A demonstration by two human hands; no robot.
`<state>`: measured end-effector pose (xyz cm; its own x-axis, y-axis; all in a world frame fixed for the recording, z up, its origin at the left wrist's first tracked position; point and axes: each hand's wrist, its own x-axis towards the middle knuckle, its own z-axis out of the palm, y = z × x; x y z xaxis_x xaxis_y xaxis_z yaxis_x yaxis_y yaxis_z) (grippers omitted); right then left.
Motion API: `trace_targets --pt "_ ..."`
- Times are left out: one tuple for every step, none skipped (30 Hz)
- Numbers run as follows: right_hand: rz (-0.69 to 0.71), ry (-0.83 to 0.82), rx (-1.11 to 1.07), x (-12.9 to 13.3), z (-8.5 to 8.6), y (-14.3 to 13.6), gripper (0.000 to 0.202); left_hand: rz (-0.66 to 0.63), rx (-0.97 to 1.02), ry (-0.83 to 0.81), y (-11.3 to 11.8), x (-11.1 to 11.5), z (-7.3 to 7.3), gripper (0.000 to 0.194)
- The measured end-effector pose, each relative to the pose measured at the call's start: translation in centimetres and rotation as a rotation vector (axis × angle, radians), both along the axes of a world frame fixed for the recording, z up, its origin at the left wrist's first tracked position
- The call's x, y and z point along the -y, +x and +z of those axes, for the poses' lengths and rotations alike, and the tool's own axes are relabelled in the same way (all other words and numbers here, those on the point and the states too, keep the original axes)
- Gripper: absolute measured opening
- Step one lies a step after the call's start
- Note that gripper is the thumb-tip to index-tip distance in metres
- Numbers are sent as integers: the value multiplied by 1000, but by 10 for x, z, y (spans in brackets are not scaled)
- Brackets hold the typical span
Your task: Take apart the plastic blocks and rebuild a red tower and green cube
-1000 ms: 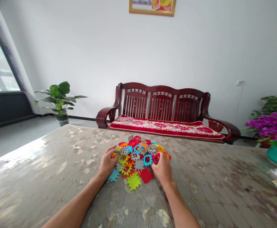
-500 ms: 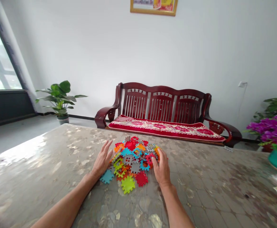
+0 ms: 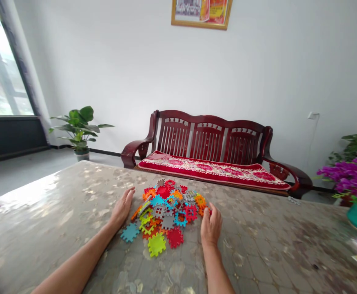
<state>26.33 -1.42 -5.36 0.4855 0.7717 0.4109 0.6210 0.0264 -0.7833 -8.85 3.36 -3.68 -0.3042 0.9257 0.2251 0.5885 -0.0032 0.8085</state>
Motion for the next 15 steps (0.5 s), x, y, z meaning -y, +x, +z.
trace_targets --pt "2 0 -4 -1 -1 0 54 -12 -8 -22 0 0 2 54" --pt "6 0 -8 -1 -1 0 53 -25 -12 -39 1 0 3 54" --pt "12 0 -11 -2 -1 0 52 -40 -12 -50 1 0 4 54" --pt "15 -2 -15 -3 -2 1 52 -55 -9 -55 1 0 5 54" --pt "17 -5 -20 -3 -2 1 52 -70 -2 -55 1 0 5 55" --pt "18 -9 -24 -4 -3 1 53 -80 5 -53 1 0 5 55" --pt "19 -12 -28 -5 -3 1 53 -85 11 -48 1 0 5 55" --pt "18 -12 -31 -6 -4 2 54 -88 16 -41 1 0 4 54" --pt "15 -9 -35 -8 -5 2 54 -93 20 -34 0 -1 3 54" --pt "13 -1 -39 -9 -7 3 54 -100 23 -31 0 -1 2 54" --pt "6 14 -47 -11 -9 3 53 -110 24 -32 0 -2 2 55" --pt "-6 34 -60 -12 -11 3 53 -120 24 -36 -1 -2 1 55" --pt "-17 55 -74 -14 -12 4 54 -131 21 -43 -1 -3 0 56" --pt "-26 74 -87 -15 -14 4 55 -143 19 -47 -2 -3 0 57" --pt "-33 90 -98 -17 -15 3 56 -159 20 -48 -2 -4 -1 58"
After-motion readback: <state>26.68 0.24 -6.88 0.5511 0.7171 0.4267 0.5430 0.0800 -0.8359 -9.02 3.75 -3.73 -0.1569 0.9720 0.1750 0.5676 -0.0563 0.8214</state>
